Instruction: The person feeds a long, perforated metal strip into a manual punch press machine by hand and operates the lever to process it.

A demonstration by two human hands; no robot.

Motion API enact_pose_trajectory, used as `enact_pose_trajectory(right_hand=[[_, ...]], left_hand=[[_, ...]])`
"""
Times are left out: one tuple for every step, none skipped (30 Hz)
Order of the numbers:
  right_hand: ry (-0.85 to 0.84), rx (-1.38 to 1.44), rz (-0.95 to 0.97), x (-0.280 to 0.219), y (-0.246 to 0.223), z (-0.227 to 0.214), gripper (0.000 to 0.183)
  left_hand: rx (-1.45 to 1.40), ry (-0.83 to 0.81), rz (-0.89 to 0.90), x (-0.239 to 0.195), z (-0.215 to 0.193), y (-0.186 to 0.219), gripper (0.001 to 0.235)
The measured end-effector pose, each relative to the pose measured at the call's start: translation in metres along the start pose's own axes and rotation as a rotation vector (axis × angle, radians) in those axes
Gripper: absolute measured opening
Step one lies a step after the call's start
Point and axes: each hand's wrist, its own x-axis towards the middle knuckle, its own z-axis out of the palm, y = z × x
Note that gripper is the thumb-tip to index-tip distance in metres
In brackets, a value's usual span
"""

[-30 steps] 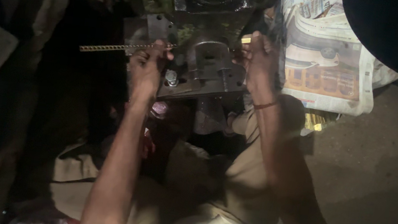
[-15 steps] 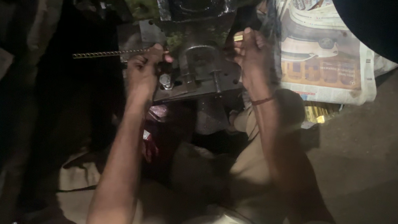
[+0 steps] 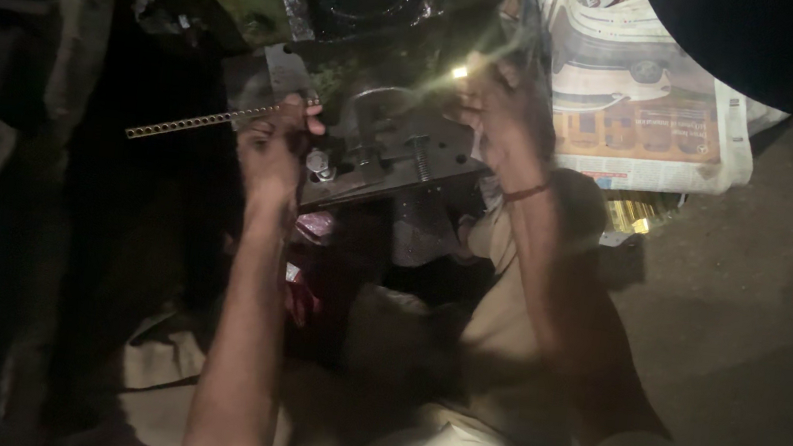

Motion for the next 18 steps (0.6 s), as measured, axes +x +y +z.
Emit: enact_pose_trajectory(right_hand=[[-0.007, -0.019, -0.016, 0.003, 0.004, -0.002, 0.032], [-0.014, -0.039, -0.033, 0.007, 0.007, -0.002, 0.031], [-0.021, -0.058, -0.049, 0.009, 0.01, -0.003, 0.031], [-0.01, -0.08, -0.056, 0.008, 0.01, -0.004, 0.031], [0.001, -0.103, -0.066, 0.007, 0.008, -0.003, 0.03], [0.011, -0.125, -0.075, 0.004, 0.003, -0.002, 0.03], [0.003, -0.174, -0.06, 0.0, -0.001, -0.001, 0.03], [-0.005, -0.222, -0.046, -0.005, -0.007, 0.001, 0.031], [-0.016, -0.271, -0.03, -0.01, -0.012, 0.004, 0.031], [-0.01, -0.284, -0.036, -0.013, -0.017, 0.006, 0.029], [-0.004, -0.299, -0.042, -0.017, -0.02, 0.008, 0.028], [0.002, -0.313, -0.048, -0.019, -0.021, 0.01, 0.026], [-0.029, -0.308, -0.057, -0.021, -0.022, 0.012, 0.024], [-0.06, -0.303, -0.066, -0.022, -0.021, 0.013, 0.023], [-0.086, -0.294, -0.076, -0.023, -0.019, 0.013, 0.022], [-0.085, -0.281, -0.096, -0.023, -0.017, 0.013, 0.021], [-0.085, -0.271, -0.117, -0.022, -0.015, 0.013, 0.021], [-0.084, -0.261, -0.138, -0.02, -0.013, 0.012, 0.021]], left_hand=[[0.024, 0.02, -0.033, 0.001, 0.0, -0.001, 0.03], [0.027, 0.022, -0.026, 0.002, 0.0, -0.002, 0.031], [0.029, 0.024, -0.019, 0.002, 0.0, -0.004, 0.033], [0.031, 0.026, -0.012, 0.003, -0.001, -0.006, 0.034], [0.031, 0.026, 0.0, 0.004, -0.001, -0.008, 0.035], [0.03, 0.026, 0.012, 0.006, 0.0, -0.01, 0.035], [0.028, 0.027, 0.023, 0.008, 0.0, -0.014, 0.036], [0.008, 0.014, 0.034, 0.01, -0.001, -0.017, 0.035], [-0.011, 0.003, 0.044, 0.013, -0.002, -0.019, 0.034], [-0.031, -0.008, 0.054, 0.015, -0.003, -0.021, 0.034], [-0.013, -0.011, 0.096, 0.017, -0.005, -0.024, 0.033], [0.006, -0.013, 0.137, 0.017, -0.006, -0.025, 0.033], [0.024, -0.017, 0.182, 0.017, -0.006, -0.025, 0.032], [0.036, 0.01, 0.137, 0.015, -0.005, -0.024, 0.035], [0.052, 0.033, 0.094, 0.012, -0.003, -0.022, 0.039], [0.067, 0.056, 0.05, 0.009, -0.003, -0.018, 0.043], [0.062, 0.09, -0.025, 0.006, -0.003, -0.015, 0.038], [0.057, 0.124, -0.099, 0.004, -0.003, -0.011, 0.038]])
